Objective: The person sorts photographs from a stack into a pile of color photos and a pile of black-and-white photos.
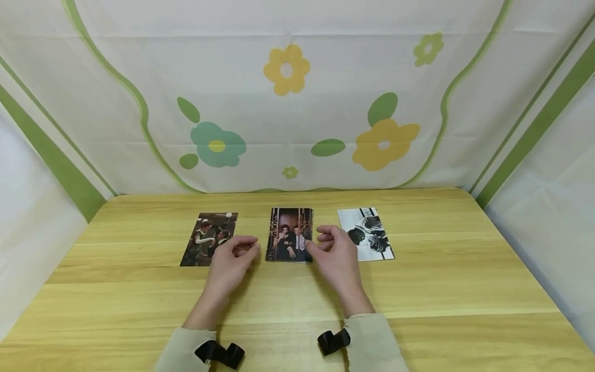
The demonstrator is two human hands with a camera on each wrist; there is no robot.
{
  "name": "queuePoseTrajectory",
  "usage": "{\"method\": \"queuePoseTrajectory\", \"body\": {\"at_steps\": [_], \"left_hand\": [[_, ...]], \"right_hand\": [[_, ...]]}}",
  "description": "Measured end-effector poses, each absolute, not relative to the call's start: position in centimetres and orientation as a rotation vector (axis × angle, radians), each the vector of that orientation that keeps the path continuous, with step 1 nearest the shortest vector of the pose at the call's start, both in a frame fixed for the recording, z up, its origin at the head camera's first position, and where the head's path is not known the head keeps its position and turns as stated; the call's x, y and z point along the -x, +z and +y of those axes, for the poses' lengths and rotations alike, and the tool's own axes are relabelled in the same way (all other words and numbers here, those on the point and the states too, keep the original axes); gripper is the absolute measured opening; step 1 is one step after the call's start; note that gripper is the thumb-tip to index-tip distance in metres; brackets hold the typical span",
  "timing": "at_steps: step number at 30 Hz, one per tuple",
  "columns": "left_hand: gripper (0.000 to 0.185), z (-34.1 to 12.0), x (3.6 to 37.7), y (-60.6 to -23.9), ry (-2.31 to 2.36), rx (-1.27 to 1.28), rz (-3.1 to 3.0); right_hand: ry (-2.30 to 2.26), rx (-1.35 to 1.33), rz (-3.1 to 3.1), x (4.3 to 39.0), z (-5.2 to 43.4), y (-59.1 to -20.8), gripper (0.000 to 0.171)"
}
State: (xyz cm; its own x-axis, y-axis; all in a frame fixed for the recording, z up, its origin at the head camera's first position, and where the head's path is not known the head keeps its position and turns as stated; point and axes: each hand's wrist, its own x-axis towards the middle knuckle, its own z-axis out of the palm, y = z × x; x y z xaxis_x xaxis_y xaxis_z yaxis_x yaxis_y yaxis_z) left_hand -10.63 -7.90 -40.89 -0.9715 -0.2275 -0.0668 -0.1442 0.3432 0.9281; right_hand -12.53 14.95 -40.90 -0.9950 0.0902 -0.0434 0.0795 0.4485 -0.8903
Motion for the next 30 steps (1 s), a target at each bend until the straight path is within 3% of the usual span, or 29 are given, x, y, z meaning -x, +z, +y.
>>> {"method": "queuePoseTrajectory", "body": {"at_steps": [10,19,30], "left_hand": [[0.028,-7.0,11.6,-42.0,-1.402,-0.178,-2.608],[0.044,-6.0,10.5,-43.3,-1.045,-0.166,-2.725],[0.043,-5.7,10.9,-43.4,-1.007,-0.174,-2.692]], "right_hand": [[1.467,0.083,-2.722,13.2,14.7,-42.1,0.044],[1.224,0.060,-2.815,12.6,13.5,-43.1,0.061],[1.028,0.045,-2.844,13.1,12.9,-43.4,0.064]]}}
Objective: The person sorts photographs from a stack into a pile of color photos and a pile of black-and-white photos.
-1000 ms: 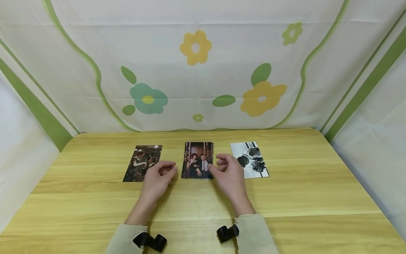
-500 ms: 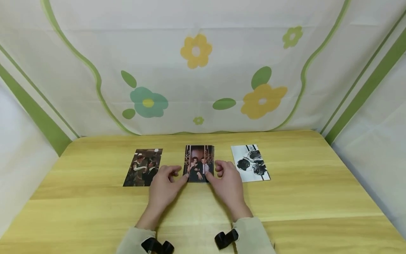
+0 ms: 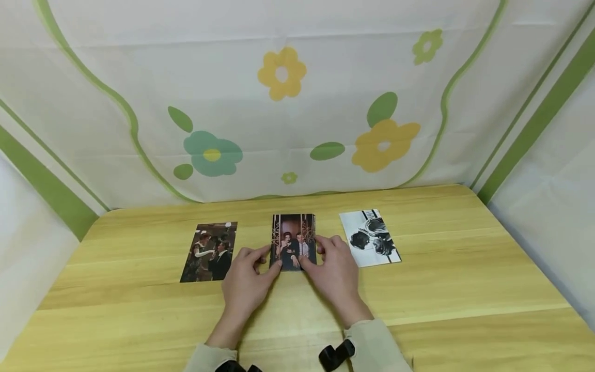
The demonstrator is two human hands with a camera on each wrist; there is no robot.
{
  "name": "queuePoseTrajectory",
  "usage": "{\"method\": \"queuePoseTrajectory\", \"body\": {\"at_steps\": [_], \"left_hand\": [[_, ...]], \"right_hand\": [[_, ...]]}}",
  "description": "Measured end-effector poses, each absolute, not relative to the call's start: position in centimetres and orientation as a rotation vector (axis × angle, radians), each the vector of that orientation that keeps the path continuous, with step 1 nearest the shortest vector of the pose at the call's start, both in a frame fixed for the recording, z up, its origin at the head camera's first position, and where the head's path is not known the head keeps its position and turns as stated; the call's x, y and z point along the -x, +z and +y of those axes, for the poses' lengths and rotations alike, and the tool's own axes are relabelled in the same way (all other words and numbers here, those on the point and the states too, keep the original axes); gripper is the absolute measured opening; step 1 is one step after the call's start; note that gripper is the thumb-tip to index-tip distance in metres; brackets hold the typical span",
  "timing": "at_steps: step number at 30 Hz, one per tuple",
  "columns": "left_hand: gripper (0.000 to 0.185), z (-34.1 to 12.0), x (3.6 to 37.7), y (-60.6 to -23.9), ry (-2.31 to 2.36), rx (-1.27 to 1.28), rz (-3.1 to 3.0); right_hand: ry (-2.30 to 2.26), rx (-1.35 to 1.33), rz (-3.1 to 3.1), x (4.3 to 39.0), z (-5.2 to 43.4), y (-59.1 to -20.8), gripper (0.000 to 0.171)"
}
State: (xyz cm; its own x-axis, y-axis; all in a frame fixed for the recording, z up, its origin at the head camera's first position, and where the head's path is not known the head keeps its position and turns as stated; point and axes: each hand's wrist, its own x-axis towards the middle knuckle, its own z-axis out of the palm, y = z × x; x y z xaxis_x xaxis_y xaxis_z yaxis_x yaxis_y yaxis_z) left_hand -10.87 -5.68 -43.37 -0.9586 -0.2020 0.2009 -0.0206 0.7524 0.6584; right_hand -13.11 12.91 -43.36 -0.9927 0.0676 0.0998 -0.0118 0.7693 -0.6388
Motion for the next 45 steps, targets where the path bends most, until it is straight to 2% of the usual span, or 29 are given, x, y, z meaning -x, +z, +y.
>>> {"method": "queuePoseTrajectory", "body": {"at_steps": [45], "left_hand": [[0.041,-5.73,10.53,-43.27,-1.064,-0.187,-2.698]], "right_hand": [[1.019,0.052,-2.841,12.93,12.73,-43.33,0.062]]}}
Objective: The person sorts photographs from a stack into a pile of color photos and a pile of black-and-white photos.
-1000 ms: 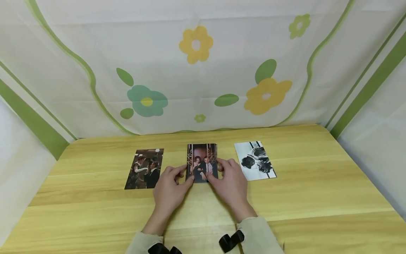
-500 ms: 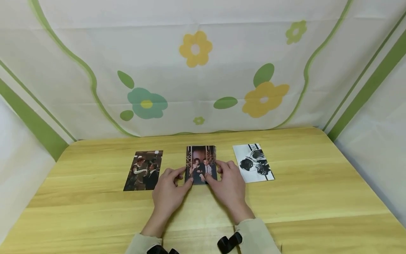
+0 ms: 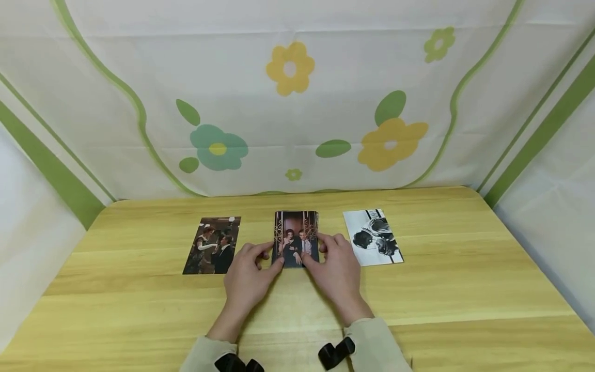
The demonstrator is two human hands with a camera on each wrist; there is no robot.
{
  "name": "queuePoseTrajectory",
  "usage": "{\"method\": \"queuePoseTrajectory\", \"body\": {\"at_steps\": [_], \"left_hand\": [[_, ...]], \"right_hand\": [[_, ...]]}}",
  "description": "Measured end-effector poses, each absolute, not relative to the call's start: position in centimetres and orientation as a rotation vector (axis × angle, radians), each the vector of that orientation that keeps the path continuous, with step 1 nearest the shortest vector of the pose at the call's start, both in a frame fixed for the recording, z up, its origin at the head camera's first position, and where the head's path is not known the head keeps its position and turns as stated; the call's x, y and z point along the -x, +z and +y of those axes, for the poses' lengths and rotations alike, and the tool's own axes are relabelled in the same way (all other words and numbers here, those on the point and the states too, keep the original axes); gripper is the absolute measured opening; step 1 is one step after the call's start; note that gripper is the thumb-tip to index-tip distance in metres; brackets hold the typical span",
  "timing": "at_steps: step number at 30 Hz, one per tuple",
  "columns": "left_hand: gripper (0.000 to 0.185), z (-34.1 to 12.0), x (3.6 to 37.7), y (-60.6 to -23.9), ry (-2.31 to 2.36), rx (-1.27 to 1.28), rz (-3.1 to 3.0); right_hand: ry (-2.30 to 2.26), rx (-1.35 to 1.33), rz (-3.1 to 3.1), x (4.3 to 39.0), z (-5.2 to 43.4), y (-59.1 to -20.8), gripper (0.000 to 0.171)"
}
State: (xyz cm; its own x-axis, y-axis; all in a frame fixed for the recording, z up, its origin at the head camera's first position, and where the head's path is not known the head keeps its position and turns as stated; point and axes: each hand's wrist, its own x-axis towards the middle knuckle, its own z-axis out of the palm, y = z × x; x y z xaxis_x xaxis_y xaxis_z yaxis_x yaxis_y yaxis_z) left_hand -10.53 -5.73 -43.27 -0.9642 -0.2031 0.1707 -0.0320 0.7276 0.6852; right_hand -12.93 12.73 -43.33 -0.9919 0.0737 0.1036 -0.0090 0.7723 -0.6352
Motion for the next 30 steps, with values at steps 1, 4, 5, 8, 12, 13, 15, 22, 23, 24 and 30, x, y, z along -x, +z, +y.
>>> {"method": "queuePoseTrajectory", "body": {"at_steps": [1,4,5,8,12,13,15,22,23,24,30], "left_hand": [[0.041,-5.71,10.54,-43.30,-1.065,-0.187,-2.699],[0.040,-5.67,10.52,-43.36,-1.058,-0.199,-2.700],[0.040,-5.66,10.53,-43.40,-1.052,-0.206,-2.701],[0.040,-5.58,10.59,-43.40,-1.051,-0.196,-2.698],[0.042,-5.59,10.70,-43.30,-1.085,-0.156,-2.713],[0.041,-5.65,10.72,-43.26,-1.097,-0.153,-2.713],[0.038,-5.83,10.75,-43.19,-1.115,-0.155,-2.714],[0.036,-6.15,10.99,-42.84,-1.145,-0.163,-2.691],[0.037,-6.13,11.00,-42.83,-1.144,-0.164,-2.687],[0.037,-6.09,11.00,-42.81,-1.142,-0.166,-2.685],[0.033,-5.97,10.84,-42.86,-1.130,-0.171,-2.681]], "right_hand": [[1.020,0.051,-2.841,12.93,12.79,-43.40,0.062],[1.020,0.047,-2.854,12.84,12.89,-43.48,0.063],[1.021,0.043,-2.858,12.81,12.92,-43.48,0.063],[1.019,0.037,-2.855,12.75,13.04,-43.36,0.064],[1.032,0.043,-2.834,12.61,13.21,-43.07,0.062],[1.047,0.047,-2.832,12.58,13.21,-43.06,0.062],[1.070,0.052,-2.836,12.50,13.14,-43.06,0.062],[1.047,0.024,-2.830,12.76,12.96,-43.10,0.063],[1.047,0.020,-2.832,12.84,12.97,-43.10,0.063],[1.050,0.017,-2.836,12.90,12.99,-43.11,0.063],[1.038,0.003,-2.852,13.00,13.01,-43.23,0.064]]}}
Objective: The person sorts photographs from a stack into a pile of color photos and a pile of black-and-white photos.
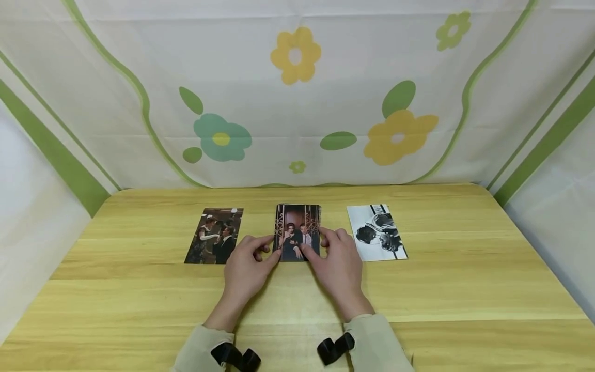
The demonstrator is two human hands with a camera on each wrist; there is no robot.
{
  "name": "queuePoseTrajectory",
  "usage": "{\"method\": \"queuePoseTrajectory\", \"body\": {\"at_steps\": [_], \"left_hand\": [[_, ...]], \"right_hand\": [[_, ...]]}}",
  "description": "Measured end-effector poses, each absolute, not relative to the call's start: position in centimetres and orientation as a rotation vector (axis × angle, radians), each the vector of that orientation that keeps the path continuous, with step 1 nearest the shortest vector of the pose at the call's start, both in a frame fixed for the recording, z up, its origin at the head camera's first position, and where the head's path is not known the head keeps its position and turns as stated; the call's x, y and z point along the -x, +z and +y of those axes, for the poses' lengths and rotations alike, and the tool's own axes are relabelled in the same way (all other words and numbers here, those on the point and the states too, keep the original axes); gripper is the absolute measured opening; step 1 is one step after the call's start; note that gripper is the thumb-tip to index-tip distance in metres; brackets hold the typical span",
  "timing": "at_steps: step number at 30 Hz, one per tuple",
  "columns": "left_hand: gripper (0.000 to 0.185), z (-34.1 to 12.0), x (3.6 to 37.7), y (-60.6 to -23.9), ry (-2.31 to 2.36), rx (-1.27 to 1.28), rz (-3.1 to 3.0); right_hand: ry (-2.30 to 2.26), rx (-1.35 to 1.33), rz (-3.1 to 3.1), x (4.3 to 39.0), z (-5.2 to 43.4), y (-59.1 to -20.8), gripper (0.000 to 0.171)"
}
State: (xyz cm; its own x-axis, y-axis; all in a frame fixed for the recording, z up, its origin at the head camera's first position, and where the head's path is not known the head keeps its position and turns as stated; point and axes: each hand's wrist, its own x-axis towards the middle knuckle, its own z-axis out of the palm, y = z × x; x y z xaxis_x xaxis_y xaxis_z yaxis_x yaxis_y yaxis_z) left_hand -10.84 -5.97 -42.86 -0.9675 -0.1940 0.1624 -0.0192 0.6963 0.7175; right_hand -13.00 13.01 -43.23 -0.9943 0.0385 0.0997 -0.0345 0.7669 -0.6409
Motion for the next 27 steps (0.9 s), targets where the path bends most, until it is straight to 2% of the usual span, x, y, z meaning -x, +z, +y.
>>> {"method": "queuePoseTrajectory", "body": {"at_steps": [18,27], "left_hand": [[0.026,-5.92,10.82,-42.93,-1.136,-0.167,-2.644],[0.025,-6.01,10.83,-43.03,-1.166,-0.153,-2.630]], "right_hand": [[1.033,-0.006,-2.877,12.88,13.03,-43.10,0.067],[1.080,0.030,-2.877,12.96,13.08,-43.04,0.063]]}}
